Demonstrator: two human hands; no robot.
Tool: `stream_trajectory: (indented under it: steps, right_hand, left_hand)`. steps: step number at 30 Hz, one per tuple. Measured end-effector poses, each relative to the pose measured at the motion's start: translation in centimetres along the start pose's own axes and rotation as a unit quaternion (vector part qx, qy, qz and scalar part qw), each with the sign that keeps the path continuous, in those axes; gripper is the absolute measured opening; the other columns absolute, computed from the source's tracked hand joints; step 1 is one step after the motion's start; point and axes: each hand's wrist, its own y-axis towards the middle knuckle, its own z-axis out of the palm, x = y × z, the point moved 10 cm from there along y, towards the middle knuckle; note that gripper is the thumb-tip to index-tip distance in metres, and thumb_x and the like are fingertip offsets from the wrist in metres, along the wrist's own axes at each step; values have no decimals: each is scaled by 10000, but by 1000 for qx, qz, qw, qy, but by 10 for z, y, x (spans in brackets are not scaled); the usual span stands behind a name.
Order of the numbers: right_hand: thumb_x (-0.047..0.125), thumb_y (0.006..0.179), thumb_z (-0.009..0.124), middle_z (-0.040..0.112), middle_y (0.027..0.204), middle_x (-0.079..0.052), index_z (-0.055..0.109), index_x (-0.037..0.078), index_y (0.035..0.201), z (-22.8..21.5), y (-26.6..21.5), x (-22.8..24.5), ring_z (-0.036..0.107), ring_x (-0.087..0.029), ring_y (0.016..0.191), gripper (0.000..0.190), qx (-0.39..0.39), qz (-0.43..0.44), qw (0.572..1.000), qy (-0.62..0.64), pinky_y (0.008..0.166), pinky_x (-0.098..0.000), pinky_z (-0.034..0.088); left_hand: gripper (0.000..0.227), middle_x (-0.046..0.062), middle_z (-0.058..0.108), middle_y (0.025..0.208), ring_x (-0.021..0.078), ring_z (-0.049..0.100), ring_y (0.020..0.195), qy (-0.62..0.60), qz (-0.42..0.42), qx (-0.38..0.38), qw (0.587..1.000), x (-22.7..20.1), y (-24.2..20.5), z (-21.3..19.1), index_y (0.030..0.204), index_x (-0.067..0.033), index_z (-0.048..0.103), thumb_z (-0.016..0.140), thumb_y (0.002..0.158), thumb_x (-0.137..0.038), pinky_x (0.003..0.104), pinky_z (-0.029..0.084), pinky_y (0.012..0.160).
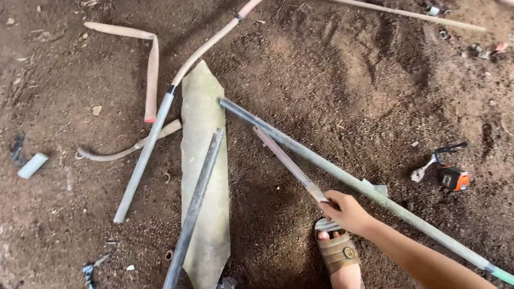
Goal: Measuring a plastic pipe with a tape measure and cutting it using a friction wire saw.
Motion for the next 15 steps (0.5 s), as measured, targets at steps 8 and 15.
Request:
stream_trajectory:
  steps: [8,15]
  right_hand:
    - [46,1045,560,835,894,-99,617,47,1161,17,2,92,722,-156,692,129,128,-38,989,63,591,-267,607]
    - [158,1112,468,687,761,-47,553,79,1213,43,41,119,613,-138,567,154,126,-102,981,-109,487,-295,525]
  left_hand:
    - [508,91,798,823,277,794,703,73,-18,116,990,-25,-10,-42,1128,-95,698,784,830,-498,358,637,727]
    - [490,-3,769,671,206,781,605,87,-11,160,983,-32,-8,-41,1091,-129,663,721,889,-572,319,643,698]
